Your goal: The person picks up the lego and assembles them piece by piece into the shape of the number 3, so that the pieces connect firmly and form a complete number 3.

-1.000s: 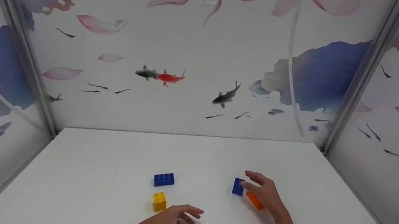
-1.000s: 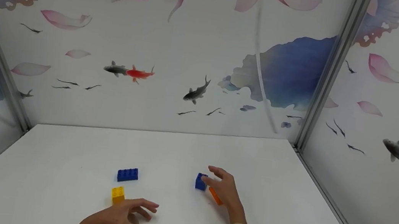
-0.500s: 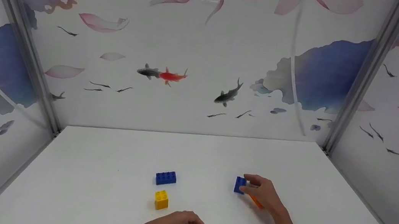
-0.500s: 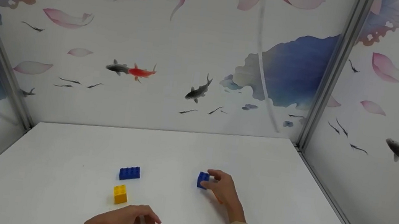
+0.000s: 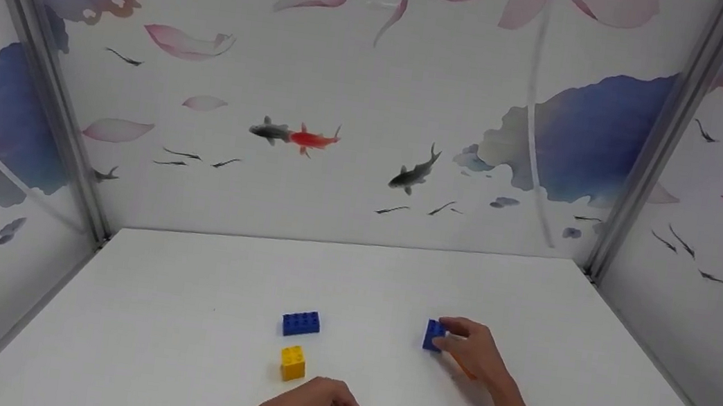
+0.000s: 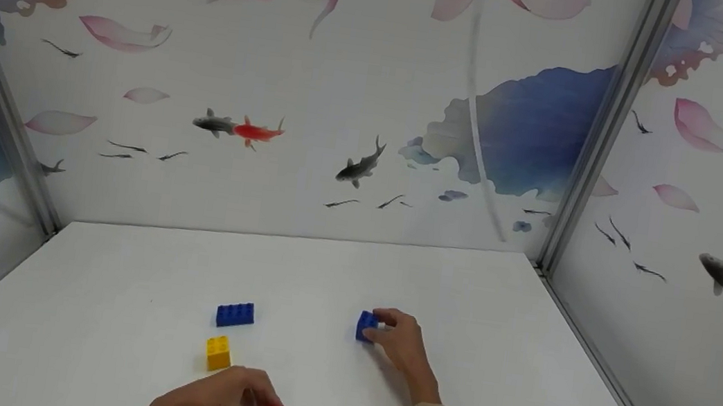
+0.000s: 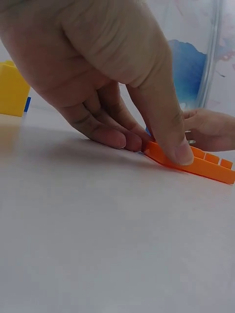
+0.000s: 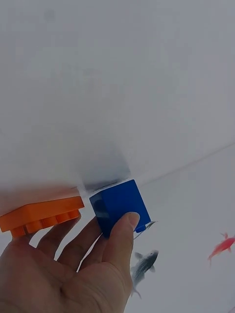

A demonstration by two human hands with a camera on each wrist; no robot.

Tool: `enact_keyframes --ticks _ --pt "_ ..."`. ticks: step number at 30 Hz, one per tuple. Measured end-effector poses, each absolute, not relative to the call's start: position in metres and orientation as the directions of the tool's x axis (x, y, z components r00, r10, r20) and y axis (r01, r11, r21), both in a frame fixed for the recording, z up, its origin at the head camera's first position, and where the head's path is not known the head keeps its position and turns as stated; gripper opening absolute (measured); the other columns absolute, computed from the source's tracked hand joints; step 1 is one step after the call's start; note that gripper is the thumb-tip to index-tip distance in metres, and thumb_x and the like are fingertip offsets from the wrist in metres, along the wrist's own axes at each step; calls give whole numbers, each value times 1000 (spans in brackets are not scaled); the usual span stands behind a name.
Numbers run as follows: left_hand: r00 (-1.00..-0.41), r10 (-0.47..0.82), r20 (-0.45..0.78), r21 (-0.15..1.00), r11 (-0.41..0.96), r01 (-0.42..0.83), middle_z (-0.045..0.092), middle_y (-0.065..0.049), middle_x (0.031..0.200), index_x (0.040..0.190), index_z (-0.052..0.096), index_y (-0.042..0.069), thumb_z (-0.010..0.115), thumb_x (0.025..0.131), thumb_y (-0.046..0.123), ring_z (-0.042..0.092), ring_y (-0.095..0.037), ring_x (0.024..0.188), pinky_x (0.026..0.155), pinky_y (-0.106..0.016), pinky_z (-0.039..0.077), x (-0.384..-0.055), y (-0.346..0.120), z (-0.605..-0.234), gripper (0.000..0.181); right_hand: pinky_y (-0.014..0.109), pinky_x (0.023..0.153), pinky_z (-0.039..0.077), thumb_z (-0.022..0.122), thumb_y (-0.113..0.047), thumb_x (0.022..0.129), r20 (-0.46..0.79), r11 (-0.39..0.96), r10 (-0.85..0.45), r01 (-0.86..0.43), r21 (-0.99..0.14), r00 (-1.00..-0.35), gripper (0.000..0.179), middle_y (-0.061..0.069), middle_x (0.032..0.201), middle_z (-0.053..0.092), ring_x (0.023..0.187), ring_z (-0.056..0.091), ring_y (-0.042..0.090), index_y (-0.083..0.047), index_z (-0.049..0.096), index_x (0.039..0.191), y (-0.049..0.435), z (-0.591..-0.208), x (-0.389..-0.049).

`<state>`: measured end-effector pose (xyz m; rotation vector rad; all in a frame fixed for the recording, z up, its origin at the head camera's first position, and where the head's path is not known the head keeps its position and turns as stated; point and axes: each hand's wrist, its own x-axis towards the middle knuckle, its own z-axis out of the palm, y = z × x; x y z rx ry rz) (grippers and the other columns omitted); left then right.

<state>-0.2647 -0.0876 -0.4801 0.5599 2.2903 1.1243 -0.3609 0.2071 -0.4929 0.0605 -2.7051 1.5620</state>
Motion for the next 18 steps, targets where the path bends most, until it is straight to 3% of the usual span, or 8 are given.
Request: enact_keyframes --ticks 18 --pt "-881 386 -275 802 598 12 62 3 84 93 71 20 75 73 16 55 -16 78 79 -35 51 -269 -80 -480 21 47 99 42 71 -24 79 34 497 -65 -62 -866 -997 45 8 127 56 118 50 29 -19 58 122 189 -472 -354"
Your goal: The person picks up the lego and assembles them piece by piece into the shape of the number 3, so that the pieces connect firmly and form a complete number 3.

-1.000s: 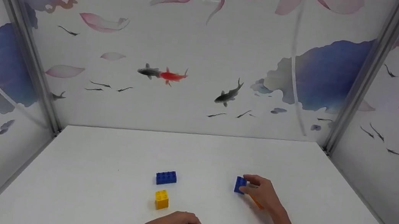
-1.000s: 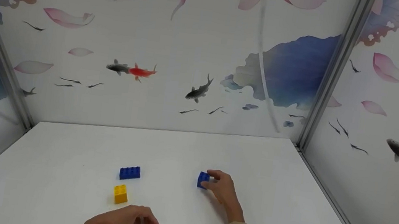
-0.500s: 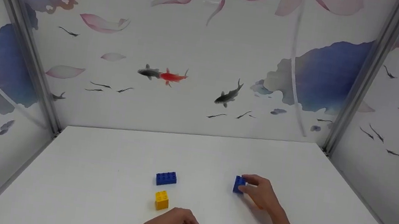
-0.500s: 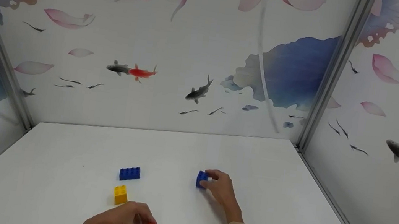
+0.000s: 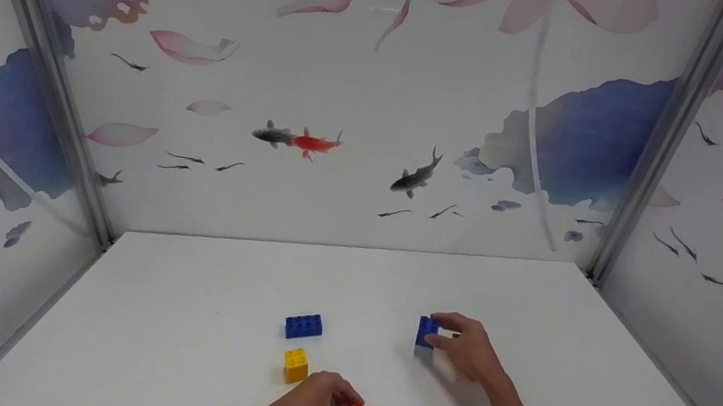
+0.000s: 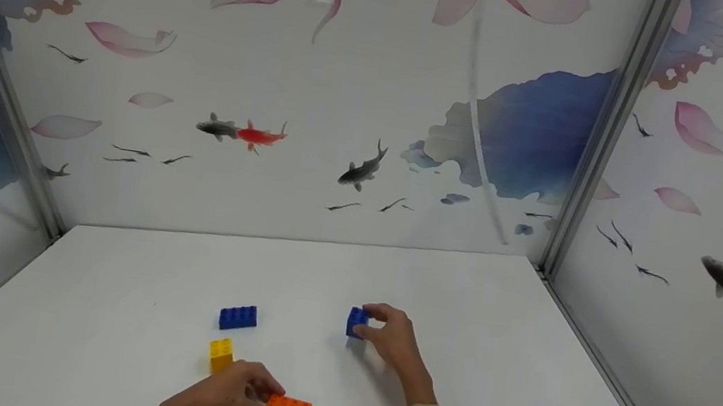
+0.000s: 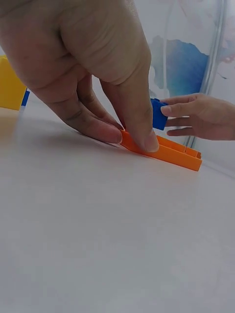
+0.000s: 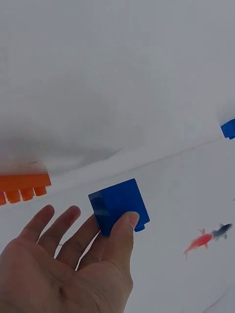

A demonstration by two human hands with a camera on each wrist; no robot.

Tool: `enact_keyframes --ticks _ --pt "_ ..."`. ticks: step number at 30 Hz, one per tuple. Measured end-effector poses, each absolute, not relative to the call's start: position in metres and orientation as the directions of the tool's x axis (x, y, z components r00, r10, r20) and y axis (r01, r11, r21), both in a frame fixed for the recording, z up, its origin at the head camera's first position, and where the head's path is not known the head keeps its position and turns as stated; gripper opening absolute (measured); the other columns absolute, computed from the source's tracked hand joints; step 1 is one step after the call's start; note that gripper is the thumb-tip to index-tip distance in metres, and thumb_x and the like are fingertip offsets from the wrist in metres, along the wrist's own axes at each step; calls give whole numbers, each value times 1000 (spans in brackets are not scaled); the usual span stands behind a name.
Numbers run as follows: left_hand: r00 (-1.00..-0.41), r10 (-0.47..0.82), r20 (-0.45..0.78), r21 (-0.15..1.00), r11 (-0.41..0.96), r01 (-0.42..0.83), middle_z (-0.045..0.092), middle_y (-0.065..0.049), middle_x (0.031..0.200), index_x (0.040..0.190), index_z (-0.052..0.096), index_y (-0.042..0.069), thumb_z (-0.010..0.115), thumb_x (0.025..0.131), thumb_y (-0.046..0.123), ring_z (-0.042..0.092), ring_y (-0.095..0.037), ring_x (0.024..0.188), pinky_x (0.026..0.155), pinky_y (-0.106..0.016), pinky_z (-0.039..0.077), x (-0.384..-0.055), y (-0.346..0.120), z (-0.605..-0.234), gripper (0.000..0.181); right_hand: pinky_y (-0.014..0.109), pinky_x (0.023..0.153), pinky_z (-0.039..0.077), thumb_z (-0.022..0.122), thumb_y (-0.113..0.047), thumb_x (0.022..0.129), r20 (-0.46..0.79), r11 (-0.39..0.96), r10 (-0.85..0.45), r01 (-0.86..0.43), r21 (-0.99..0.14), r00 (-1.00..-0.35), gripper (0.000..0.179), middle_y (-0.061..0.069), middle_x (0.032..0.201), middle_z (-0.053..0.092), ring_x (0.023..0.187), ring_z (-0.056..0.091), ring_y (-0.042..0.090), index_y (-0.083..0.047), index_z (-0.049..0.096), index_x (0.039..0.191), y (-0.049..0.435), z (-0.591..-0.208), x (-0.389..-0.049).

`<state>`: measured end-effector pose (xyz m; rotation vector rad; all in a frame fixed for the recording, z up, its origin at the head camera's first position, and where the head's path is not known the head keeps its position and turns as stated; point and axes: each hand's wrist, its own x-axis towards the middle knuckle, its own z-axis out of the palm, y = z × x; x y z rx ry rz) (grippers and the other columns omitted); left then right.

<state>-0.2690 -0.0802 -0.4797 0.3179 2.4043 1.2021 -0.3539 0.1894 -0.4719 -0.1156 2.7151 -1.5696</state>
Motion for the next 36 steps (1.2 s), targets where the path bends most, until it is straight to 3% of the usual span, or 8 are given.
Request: enact_keyframes --ticks 10,17,36 --pt "-897 356 -260 807 591 1 61 2 82 92 69 19 77 71 17 54 -16 76 75 -32 50 -271 -78 -483 22 39 90 51 72 -21 78 76 446 -116 -121 -887 -990 46 4 115 62 107 58 21 -16 59 121 176 -446 -340" --pt "-906 336 -257 810 586 -13 62 1 82 92 69 18 78 69 16 54 -16 75 74 -31 51 -273 -79 -483 24 37 85 53 72 -24 78 155 417 -214 -233 -878 -965 46 11 115 61 105 60 27 -14 59 120 172 -430 -324" --pt "-905 335 -262 827 562 -31 63 2 84 93 69 19 77 71 15 56 -17 77 78 -34 53 -272 -78 -483 24 34 85 53 70 -37 78 125 435 -336 -271 -858 -934 46 4 112 64 103 60 21 -17 57 118 151 -431 -282"
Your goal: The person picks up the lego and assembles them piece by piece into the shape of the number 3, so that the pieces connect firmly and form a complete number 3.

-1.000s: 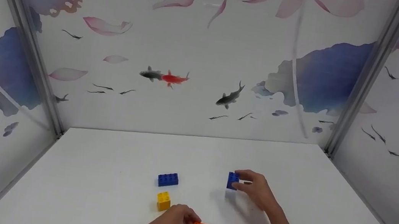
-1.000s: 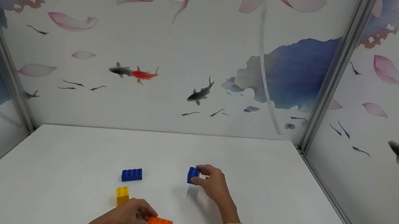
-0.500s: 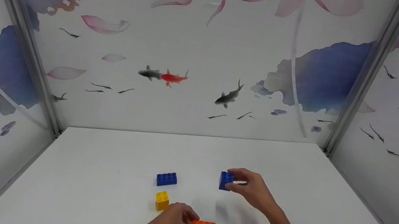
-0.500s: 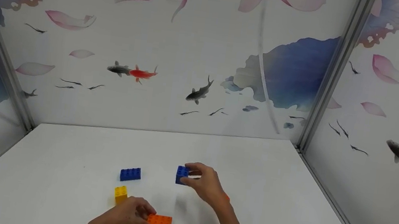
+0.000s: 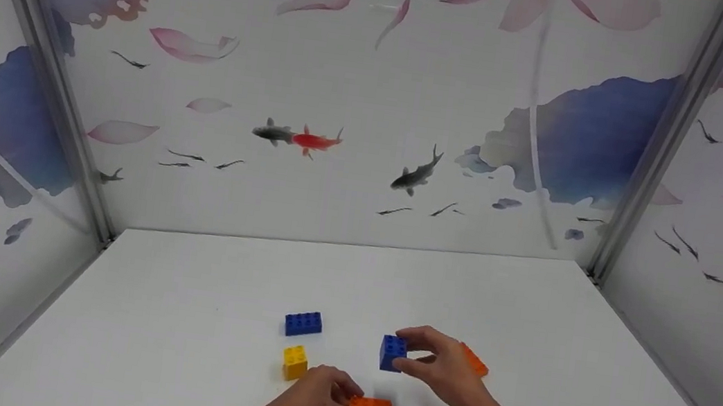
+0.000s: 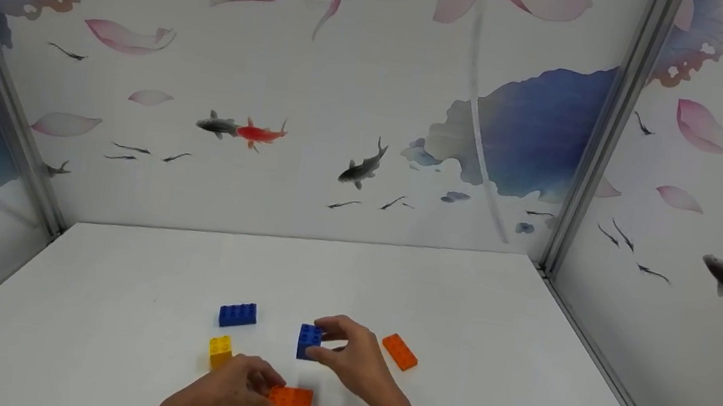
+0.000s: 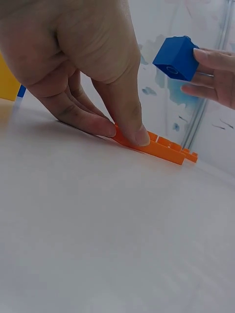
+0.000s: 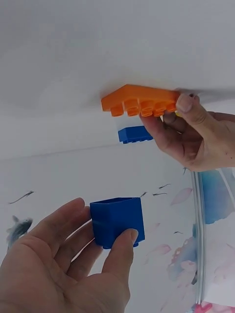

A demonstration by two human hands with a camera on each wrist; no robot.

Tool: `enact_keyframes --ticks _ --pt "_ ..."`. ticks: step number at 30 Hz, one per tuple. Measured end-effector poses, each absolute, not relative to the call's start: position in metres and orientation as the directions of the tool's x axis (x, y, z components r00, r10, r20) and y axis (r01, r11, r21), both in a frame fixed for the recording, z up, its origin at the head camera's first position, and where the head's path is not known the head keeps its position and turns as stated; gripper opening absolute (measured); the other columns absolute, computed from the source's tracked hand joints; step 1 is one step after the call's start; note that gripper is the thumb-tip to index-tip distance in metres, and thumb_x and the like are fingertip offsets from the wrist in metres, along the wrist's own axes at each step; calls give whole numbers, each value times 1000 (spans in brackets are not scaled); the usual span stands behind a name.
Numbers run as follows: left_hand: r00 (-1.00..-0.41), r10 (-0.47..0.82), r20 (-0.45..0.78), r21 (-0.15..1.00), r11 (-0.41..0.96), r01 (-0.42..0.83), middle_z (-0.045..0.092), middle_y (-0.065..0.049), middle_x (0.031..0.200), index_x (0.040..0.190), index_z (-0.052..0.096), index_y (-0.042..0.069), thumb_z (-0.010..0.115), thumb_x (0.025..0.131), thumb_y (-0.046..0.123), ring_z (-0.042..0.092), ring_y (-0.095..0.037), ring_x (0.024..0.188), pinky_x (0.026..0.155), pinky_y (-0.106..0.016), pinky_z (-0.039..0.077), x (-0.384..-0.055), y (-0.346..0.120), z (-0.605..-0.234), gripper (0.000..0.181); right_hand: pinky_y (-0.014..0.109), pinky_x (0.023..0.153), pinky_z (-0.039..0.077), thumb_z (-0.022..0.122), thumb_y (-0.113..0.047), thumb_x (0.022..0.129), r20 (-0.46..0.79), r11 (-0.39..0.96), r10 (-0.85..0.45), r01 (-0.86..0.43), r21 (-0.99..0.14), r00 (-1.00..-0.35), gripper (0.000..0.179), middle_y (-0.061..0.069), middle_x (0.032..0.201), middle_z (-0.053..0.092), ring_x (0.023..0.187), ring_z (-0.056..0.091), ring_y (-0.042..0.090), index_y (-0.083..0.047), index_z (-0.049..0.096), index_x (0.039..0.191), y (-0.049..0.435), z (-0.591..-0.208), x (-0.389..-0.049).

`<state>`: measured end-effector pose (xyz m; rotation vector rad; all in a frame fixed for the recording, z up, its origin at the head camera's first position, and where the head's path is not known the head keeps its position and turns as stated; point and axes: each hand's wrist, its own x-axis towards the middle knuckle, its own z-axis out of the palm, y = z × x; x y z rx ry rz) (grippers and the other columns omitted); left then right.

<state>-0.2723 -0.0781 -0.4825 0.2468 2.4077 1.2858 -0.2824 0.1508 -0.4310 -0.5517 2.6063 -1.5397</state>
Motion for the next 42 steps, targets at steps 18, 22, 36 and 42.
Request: enact_keyframes --ticks 18,22,36,42 --pt "-907 345 -241 819 573 0 63 3 84 95 69 19 78 70 16 57 -16 74 76 -29 53 -275 -79 -484 27 35 83 53 74 -34 74 -15 480 -416 -206 -852 -909 38 -1 105 65 97 61 17 -20 60 108 149 -460 -280" --pt "-905 343 -253 822 569 -14 64 2 82 95 69 18 78 69 14 56 -16 73 73 -29 53 -276 -79 -484 27 36 84 53 74 -34 74 -47 486 -426 -185 -854 -904 38 -2 103 64 96 60 17 -21 60 107 149 -463 -280" --pt "-909 343 -238 814 580 6 63 4 83 93 69 21 78 70 17 55 -15 74 72 -29 52 -276 -82 -485 25 36 81 54 76 -29 73 -104 491 -460 -155 -857 -882 38 0 102 64 94 60 17 -18 60 105 144 -467 -281" --pt "-907 338 -250 812 583 -6 62 3 84 93 69 20 77 71 17 55 -16 76 74 -31 51 -276 -80 -486 24 37 82 53 76 -26 73 -111 491 -474 -157 -857 -873 35 -1 101 65 95 61 16 -18 61 104 145 -468 -281"
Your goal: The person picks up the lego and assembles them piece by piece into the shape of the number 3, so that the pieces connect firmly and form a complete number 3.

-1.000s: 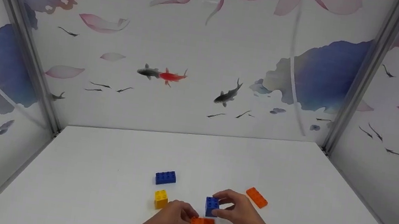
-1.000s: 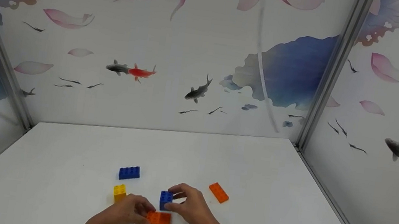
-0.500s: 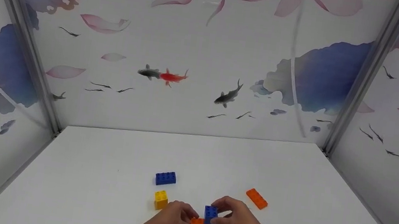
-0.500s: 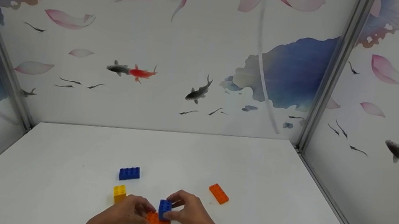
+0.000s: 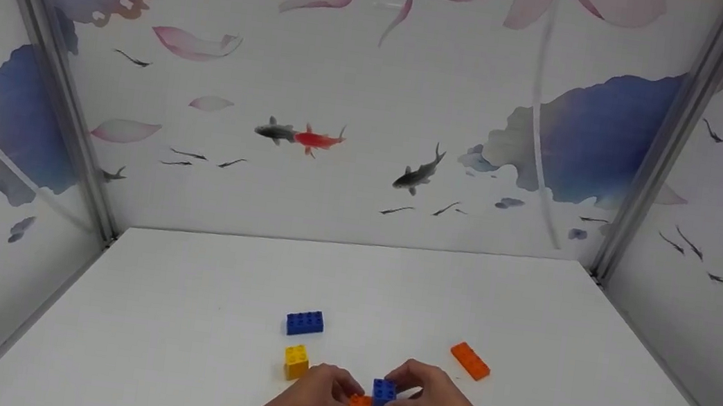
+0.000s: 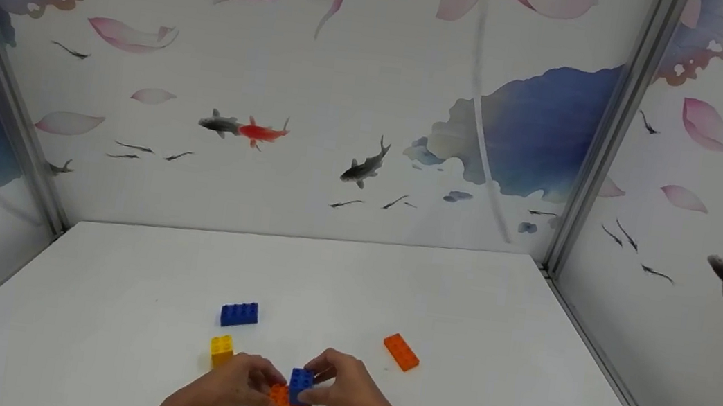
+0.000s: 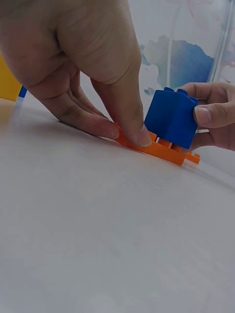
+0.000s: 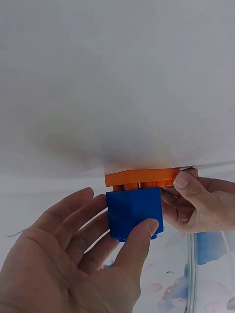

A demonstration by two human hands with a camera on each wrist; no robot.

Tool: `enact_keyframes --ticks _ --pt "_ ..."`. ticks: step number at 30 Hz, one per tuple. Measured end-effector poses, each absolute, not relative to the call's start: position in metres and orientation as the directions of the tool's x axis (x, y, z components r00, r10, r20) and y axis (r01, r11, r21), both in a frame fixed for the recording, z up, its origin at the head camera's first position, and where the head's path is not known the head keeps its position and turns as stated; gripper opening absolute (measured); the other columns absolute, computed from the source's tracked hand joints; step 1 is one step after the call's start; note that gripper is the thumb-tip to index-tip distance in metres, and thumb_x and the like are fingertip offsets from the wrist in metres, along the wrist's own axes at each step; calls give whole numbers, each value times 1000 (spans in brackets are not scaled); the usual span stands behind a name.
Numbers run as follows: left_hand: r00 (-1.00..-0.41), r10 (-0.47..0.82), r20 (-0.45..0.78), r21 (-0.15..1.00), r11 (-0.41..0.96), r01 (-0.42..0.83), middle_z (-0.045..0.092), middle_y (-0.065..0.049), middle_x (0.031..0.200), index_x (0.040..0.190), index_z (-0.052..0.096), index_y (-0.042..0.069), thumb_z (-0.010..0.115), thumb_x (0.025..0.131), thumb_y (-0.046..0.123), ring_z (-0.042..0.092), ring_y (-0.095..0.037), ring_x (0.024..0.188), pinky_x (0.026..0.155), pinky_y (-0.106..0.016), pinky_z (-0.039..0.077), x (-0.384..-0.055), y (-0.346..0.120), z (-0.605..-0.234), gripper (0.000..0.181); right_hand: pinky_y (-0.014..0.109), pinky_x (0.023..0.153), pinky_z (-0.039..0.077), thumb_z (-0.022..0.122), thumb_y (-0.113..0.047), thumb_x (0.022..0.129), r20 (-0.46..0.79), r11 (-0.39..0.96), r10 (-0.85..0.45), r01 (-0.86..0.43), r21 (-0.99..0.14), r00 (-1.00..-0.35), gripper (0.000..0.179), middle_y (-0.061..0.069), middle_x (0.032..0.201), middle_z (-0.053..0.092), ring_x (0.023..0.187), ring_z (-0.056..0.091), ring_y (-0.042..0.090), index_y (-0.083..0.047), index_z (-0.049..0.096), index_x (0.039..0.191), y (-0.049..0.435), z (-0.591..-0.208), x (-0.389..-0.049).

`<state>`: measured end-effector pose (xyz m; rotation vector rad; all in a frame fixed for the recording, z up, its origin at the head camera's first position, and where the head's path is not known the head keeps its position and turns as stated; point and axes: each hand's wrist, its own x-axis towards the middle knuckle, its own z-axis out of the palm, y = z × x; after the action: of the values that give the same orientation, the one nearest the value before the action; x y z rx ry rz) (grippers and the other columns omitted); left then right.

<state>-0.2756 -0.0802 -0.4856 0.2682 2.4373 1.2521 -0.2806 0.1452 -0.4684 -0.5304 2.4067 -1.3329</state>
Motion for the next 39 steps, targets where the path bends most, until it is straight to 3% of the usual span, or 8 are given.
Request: enact_keyframes --ticks 18,30,39 --pt "-903 298 -311 812 577 -90 61 0 83 92 70 17 77 70 12 55 -17 76 77 -31 53 -274 -77 -483 24 36 82 54 77 -24 72 -105 475 -502 -172 -863 -859 27 -3 97 68 92 61 16 -20 65 95 148 -466 -279" --pt "-906 302 -297 808 584 -70 60 -1 84 94 70 17 77 70 10 55 -17 75 76 -31 54 -276 -77 -481 26 32 77 55 78 -24 71 -73 487 -507 -216 -846 -859 25 -2 99 68 89 62 15 -21 63 92 147 -465 -278" --pt "-903 321 -286 821 568 -58 62 -1 83 93 71 15 77 71 9 56 -18 74 73 -31 55 -277 -76 -481 24 37 83 53 77 -23 72 -81 492 -511 -215 -844 -856 24 -2 99 68 89 62 15 -21 63 92 149 -465 -280"
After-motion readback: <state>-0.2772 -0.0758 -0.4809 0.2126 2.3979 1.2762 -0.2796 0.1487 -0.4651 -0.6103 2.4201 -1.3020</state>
